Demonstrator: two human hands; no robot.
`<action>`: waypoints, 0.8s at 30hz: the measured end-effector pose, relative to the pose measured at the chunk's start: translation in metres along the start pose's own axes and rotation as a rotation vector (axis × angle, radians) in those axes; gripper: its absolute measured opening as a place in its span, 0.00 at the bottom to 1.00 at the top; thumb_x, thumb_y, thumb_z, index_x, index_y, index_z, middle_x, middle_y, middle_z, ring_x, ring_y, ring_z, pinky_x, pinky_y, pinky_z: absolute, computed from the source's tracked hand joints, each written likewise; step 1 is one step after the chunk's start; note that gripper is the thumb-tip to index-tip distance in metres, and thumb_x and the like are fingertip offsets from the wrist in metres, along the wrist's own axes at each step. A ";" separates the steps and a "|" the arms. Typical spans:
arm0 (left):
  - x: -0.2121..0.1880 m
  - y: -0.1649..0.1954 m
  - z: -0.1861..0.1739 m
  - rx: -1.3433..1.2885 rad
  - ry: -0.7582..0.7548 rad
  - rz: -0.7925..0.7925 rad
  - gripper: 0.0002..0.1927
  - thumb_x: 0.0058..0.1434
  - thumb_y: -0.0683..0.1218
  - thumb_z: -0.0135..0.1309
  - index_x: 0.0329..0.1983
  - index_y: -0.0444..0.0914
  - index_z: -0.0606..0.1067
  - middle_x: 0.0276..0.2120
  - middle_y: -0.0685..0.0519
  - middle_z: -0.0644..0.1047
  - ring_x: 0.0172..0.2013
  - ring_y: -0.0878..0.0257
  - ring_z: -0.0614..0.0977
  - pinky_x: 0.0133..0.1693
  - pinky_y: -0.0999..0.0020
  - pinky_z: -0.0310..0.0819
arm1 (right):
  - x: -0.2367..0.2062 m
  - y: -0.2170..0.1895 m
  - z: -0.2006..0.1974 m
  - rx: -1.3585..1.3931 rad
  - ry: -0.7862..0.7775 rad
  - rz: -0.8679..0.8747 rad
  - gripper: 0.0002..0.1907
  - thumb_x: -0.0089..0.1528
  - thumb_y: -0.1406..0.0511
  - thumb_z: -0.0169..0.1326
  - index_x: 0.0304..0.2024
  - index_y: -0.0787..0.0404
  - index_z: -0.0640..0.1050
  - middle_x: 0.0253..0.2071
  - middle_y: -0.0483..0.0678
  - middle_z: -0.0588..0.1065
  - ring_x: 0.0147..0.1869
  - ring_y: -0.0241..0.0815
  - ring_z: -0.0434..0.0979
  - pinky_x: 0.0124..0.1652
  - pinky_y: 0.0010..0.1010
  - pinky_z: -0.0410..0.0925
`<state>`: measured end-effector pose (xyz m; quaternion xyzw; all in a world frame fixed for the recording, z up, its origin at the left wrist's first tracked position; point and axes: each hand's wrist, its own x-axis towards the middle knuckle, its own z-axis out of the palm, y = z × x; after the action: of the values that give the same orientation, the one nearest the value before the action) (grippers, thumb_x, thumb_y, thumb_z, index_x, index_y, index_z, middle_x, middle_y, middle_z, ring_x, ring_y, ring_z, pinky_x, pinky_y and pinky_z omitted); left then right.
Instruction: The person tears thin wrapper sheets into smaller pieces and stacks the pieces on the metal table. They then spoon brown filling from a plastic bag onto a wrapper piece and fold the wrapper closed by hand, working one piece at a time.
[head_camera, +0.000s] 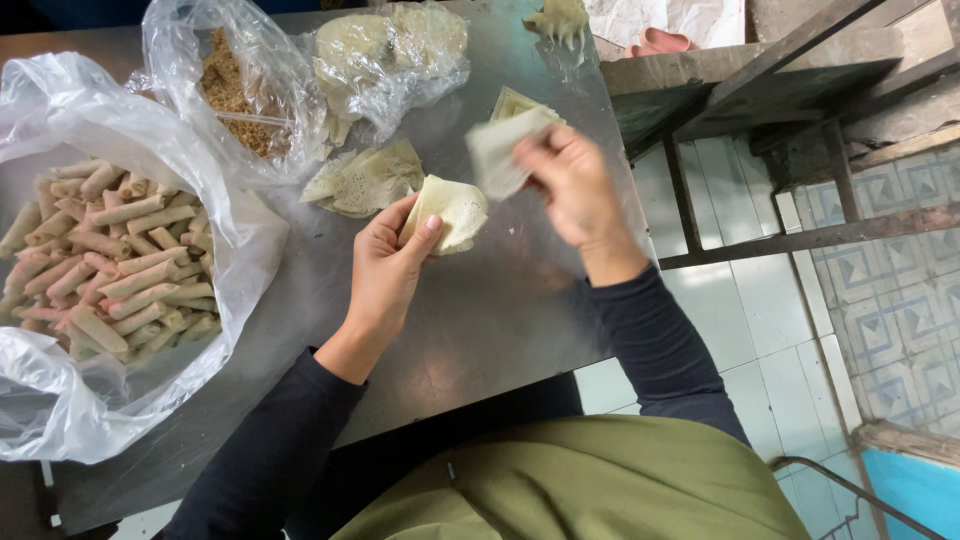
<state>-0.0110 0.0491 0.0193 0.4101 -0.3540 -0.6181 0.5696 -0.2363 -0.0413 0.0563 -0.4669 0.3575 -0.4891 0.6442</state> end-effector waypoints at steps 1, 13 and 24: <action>0.000 0.000 0.000 -0.018 -0.002 -0.003 0.25 0.67 0.46 0.58 0.65 0.32 0.73 0.46 0.55 0.82 0.40 0.73 0.81 0.40 0.76 0.75 | 0.006 -0.005 -0.013 0.005 0.109 -0.129 0.06 0.68 0.71 0.56 0.48 0.65 0.77 0.44 0.47 0.80 0.46 0.35 0.81 0.50 0.31 0.75; -0.002 0.003 -0.003 -0.058 -0.023 -0.037 0.25 0.67 0.47 0.57 0.65 0.33 0.72 0.47 0.54 0.82 0.42 0.71 0.82 0.44 0.74 0.78 | 0.004 -0.006 -0.022 -1.377 0.033 -0.527 0.09 0.58 0.75 0.60 0.39 0.61 0.84 0.36 0.51 0.76 0.40 0.50 0.78 0.40 0.38 0.70; -0.002 0.001 -0.003 -0.054 -0.039 -0.040 0.24 0.67 0.47 0.56 0.65 0.33 0.72 0.48 0.56 0.81 0.43 0.72 0.81 0.43 0.74 0.77 | 0.004 -0.006 -0.025 -1.431 0.014 -0.555 0.11 0.56 0.75 0.61 0.41 0.60 0.85 0.38 0.49 0.77 0.45 0.52 0.78 0.44 0.39 0.71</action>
<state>-0.0080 0.0509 0.0192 0.3895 -0.3400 -0.6464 0.5612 -0.2596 -0.0520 0.0544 -0.8398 0.4605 -0.2854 0.0365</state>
